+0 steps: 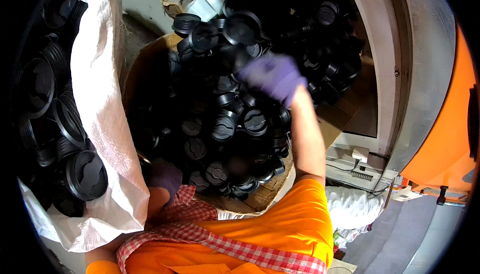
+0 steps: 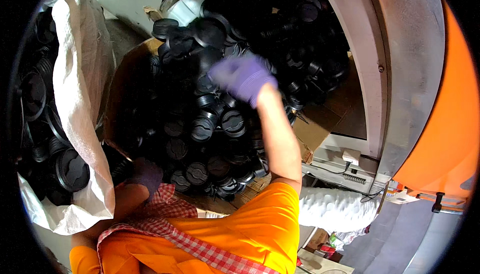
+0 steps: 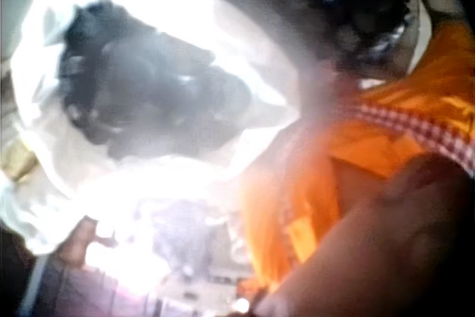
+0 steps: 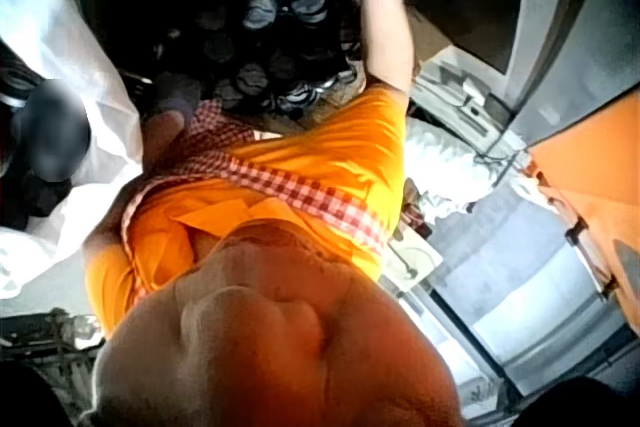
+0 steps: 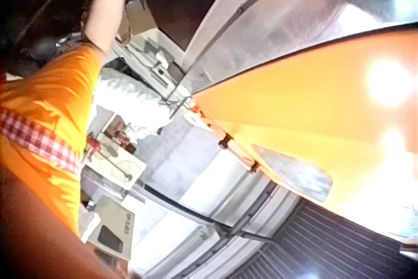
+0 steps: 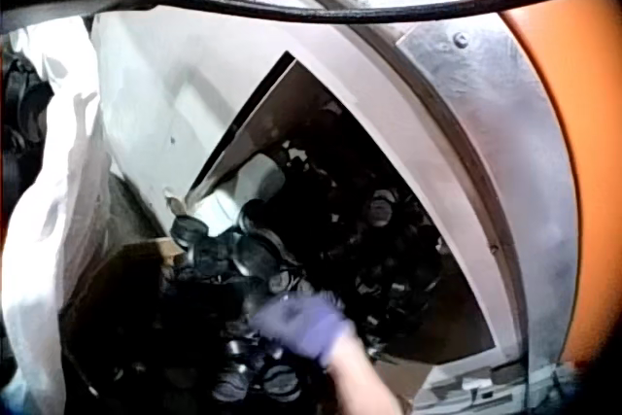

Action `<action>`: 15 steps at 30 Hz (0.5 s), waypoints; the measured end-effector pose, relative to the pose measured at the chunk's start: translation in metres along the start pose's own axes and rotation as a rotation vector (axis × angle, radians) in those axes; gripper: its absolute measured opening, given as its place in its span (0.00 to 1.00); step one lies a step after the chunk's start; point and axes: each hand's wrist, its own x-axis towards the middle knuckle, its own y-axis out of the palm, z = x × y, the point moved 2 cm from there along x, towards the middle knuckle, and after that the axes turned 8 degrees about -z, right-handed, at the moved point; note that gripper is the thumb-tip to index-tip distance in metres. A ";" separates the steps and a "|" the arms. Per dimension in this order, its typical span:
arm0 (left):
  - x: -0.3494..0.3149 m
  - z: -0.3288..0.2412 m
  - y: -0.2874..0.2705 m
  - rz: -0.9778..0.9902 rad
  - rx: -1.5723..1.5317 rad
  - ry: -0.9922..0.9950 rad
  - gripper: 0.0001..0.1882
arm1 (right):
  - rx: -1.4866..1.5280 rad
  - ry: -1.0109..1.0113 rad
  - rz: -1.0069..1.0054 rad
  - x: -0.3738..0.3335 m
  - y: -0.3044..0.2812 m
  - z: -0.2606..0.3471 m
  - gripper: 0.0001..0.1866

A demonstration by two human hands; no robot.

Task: The person cleans individual black plastic caps by hand using a cloth, then places them into a separate large white bag.

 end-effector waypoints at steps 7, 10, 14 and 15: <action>0.005 -0.001 0.004 -0.007 -0.020 0.050 0.18 | -0.471 0.749 -0.693 0.051 -0.147 -0.192 0.50; 0.002 -0.002 0.005 -0.018 -0.038 0.035 0.19 | -0.538 0.658 -0.355 0.061 -0.132 -0.206 0.49; 0.013 0.000 0.003 -0.055 -0.039 0.031 0.19 | -0.654 0.513 -0.264 0.031 -0.113 -0.183 0.38; 0.017 0.001 0.002 -0.061 -0.039 0.030 0.19 | -0.778 0.436 -0.267 0.019 -0.100 -0.173 0.34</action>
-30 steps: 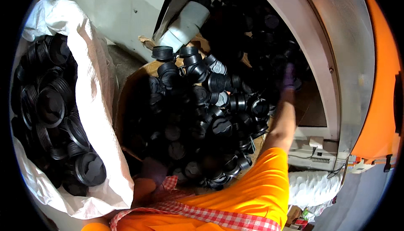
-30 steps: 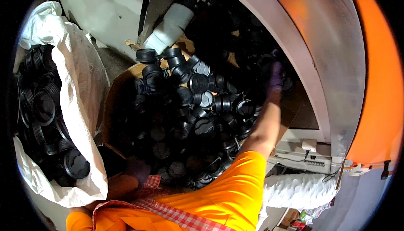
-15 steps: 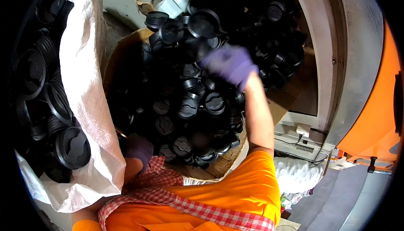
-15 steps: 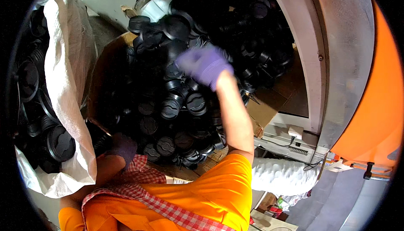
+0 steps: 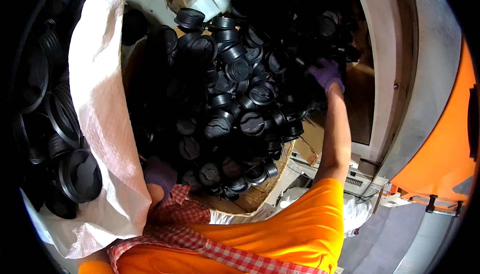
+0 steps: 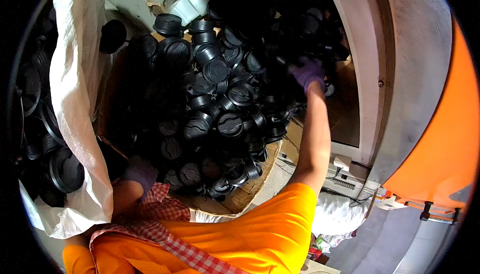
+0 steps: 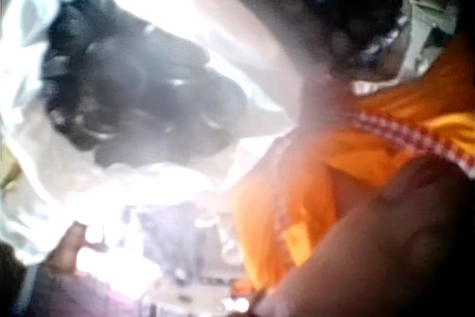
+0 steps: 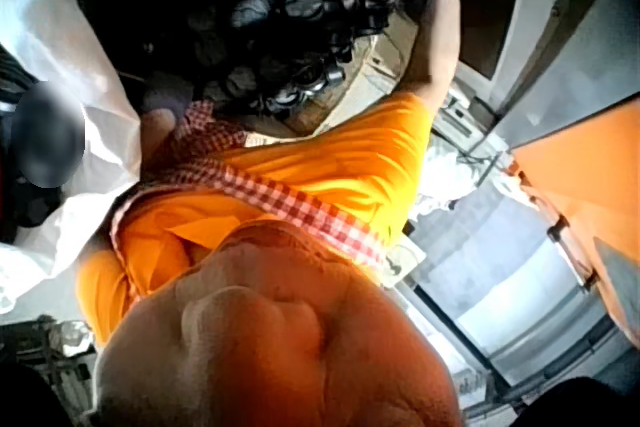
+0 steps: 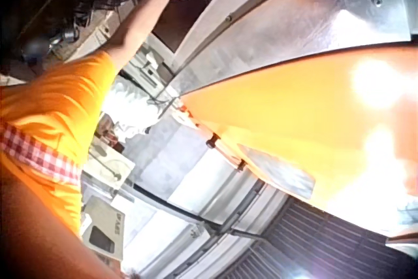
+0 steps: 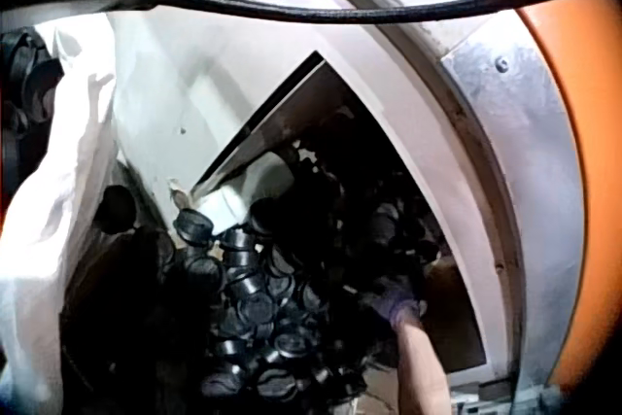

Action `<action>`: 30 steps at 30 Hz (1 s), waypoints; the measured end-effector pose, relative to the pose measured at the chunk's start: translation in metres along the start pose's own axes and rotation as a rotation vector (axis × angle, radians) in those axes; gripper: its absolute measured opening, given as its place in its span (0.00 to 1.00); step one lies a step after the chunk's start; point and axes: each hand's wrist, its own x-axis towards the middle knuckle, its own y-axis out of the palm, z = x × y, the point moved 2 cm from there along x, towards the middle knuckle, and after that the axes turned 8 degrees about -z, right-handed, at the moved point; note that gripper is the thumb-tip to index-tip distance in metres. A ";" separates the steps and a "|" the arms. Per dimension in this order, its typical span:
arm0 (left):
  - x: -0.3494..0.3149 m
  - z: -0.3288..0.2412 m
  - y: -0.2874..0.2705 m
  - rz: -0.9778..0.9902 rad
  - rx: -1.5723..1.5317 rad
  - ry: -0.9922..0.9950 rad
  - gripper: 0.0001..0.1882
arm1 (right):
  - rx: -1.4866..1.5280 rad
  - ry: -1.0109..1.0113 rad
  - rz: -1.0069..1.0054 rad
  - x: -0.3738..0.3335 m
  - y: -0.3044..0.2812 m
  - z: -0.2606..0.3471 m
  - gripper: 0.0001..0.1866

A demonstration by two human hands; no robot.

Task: The person cleans individual black plastic caps by hand using a cloth, then places them into a separate large white bag.

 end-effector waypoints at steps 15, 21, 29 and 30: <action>0.091 0.113 -0.179 -0.672 0.070 -0.172 0.20 | -0.330 -0.313 -1.066 0.063 -0.076 0.095 0.28; 0.074 0.140 -0.251 -0.977 0.127 -0.219 0.21 | -0.315 0.006 -0.183 0.087 0.007 0.042 0.43; 0.074 0.039 -0.091 -0.295 0.025 0.010 0.22 | 0.292 0.198 0.243 -0.021 0.060 -0.071 0.51; 0.071 0.026 -0.070 -0.210 0.026 0.035 0.22 | 0.459 0.188 0.364 -0.029 0.076 -0.085 0.51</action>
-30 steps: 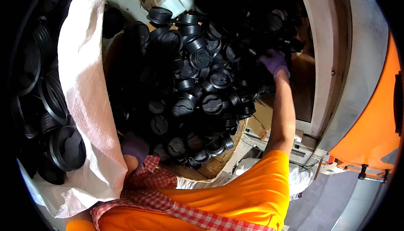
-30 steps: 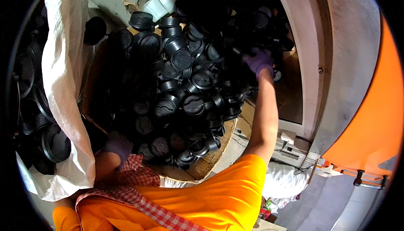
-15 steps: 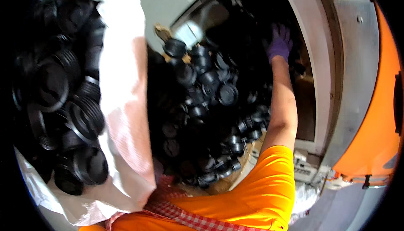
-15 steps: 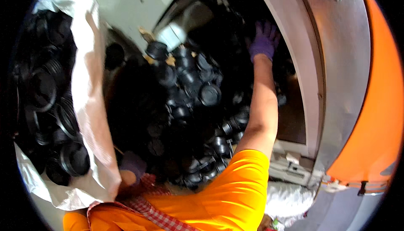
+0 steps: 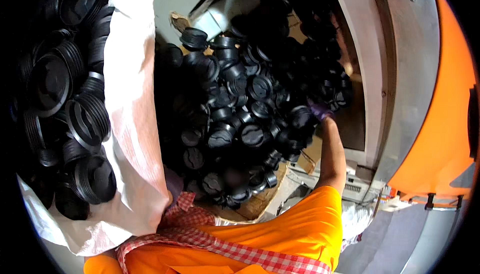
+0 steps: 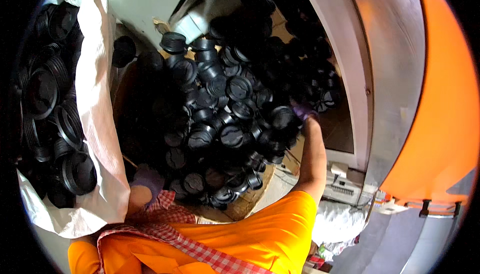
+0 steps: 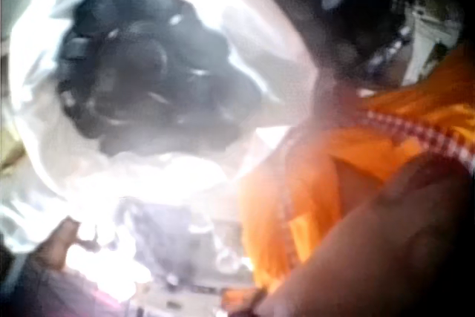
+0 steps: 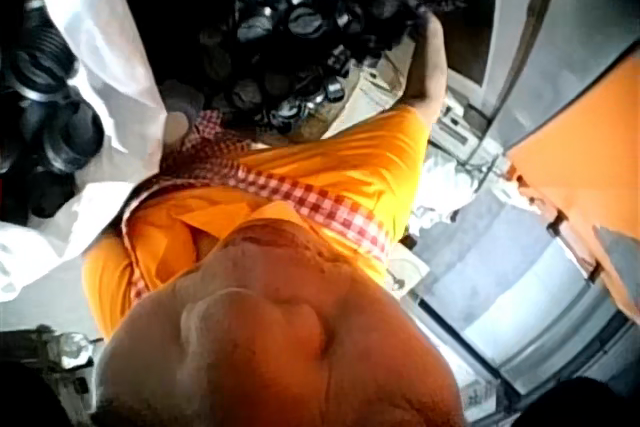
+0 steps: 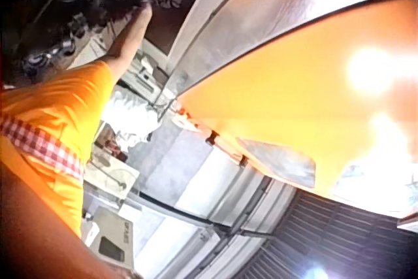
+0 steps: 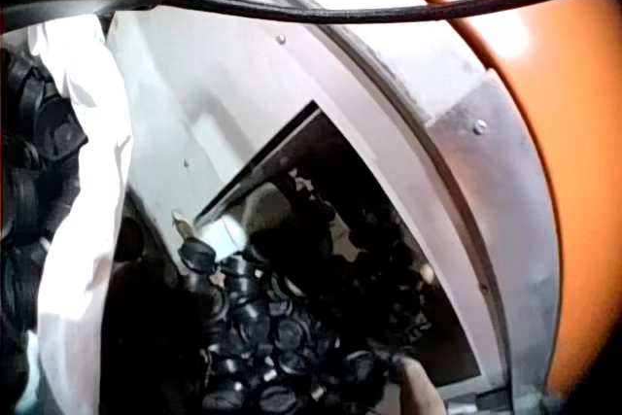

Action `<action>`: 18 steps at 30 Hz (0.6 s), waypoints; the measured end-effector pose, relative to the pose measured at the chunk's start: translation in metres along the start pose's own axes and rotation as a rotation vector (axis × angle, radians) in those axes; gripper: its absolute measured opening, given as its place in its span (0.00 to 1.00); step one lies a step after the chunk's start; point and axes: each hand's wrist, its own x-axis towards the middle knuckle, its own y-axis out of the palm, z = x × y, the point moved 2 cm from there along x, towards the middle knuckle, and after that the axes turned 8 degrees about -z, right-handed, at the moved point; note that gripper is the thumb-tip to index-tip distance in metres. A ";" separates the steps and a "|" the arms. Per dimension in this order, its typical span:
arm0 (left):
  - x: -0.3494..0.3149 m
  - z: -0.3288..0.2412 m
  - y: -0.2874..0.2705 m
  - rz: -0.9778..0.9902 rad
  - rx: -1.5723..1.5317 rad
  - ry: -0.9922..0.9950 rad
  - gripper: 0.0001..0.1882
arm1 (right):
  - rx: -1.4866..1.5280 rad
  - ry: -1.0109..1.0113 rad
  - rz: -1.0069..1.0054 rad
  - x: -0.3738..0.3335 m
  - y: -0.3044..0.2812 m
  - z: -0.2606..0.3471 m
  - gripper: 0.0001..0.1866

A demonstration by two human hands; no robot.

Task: The person cleans individual black plastic caps by hand using a cloth, then places them into a separate large white bag.

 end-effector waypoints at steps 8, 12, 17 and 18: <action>-0.034 -0.047 0.069 0.297 0.049 0.099 0.22 | -0.110 -0.272 -0.025 -0.124 0.011 0.121 0.36; -0.040 -0.052 0.076 0.333 0.067 0.091 0.23 | 0.281 -0.227 0.085 -0.132 -0.012 0.161 0.35; -0.034 -0.058 0.078 0.386 0.120 0.161 0.23 | -0.053 0.055 -0.946 0.005 0.022 0.003 0.37; -0.033 -0.056 0.082 0.395 0.127 0.136 0.23 | 0.238 -0.043 -0.665 -0.011 0.027 0.046 0.39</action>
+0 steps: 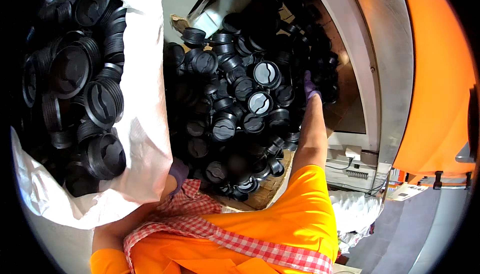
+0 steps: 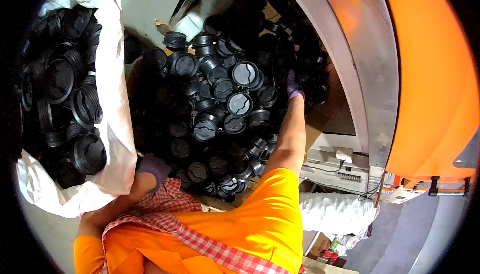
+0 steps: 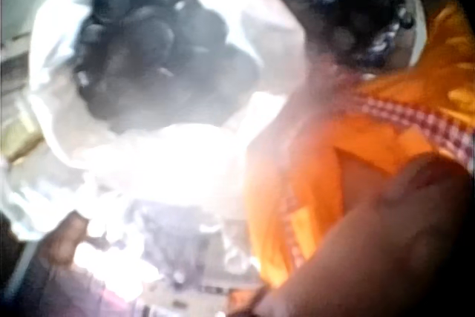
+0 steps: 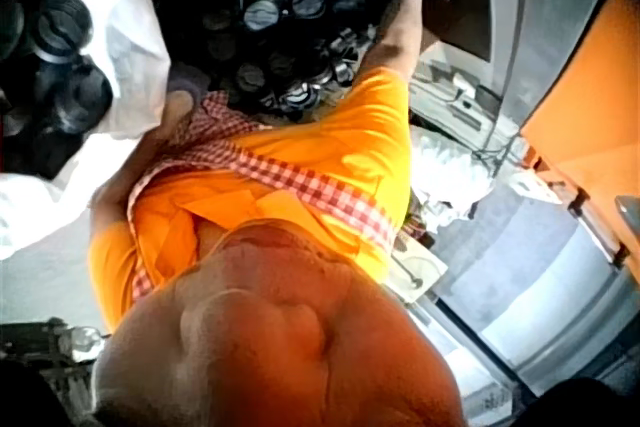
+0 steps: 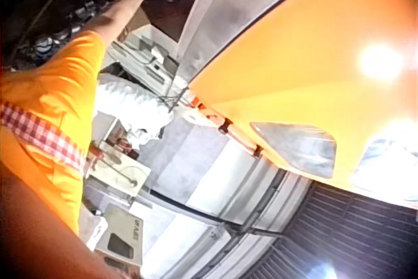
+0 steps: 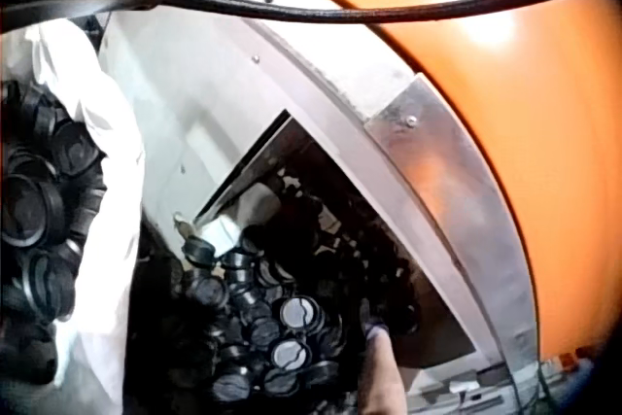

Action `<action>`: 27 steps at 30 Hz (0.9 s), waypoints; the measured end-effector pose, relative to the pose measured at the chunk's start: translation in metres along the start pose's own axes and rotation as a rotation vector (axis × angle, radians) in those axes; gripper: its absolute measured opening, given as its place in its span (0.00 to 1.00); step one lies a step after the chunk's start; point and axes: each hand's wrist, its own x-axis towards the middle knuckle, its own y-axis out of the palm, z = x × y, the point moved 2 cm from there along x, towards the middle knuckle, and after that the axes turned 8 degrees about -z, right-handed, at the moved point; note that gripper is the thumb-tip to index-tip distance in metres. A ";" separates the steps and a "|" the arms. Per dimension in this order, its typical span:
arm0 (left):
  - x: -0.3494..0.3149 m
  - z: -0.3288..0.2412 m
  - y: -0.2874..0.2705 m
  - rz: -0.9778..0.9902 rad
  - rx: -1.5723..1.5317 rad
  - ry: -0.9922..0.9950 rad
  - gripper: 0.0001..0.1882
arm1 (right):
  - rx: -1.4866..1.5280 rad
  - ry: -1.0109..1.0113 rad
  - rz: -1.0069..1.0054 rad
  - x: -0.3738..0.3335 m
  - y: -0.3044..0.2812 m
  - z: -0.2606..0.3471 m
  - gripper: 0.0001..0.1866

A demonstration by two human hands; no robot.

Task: The person cleans individual black plastic caps by hand using a cloth, then places them into a separate large white bag.

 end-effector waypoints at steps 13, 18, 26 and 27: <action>-0.047 -0.019 -0.005 -0.189 0.181 0.110 0.24 | 0.301 -0.350 0.411 -0.155 -0.044 0.158 0.36; -0.124 -0.017 -0.017 -0.668 -0.250 0.191 0.20 | 0.376 -0.454 -0.131 -0.212 -0.103 0.141 0.24; -0.180 -0.006 -0.003 -0.894 -0.194 0.075 0.22 | 0.100 0.454 -0.282 -0.224 -0.088 -0.046 0.37; -0.182 -0.004 0.001 -0.904 -0.203 0.059 0.21 | 0.045 0.537 -0.194 -0.223 -0.073 -0.068 0.43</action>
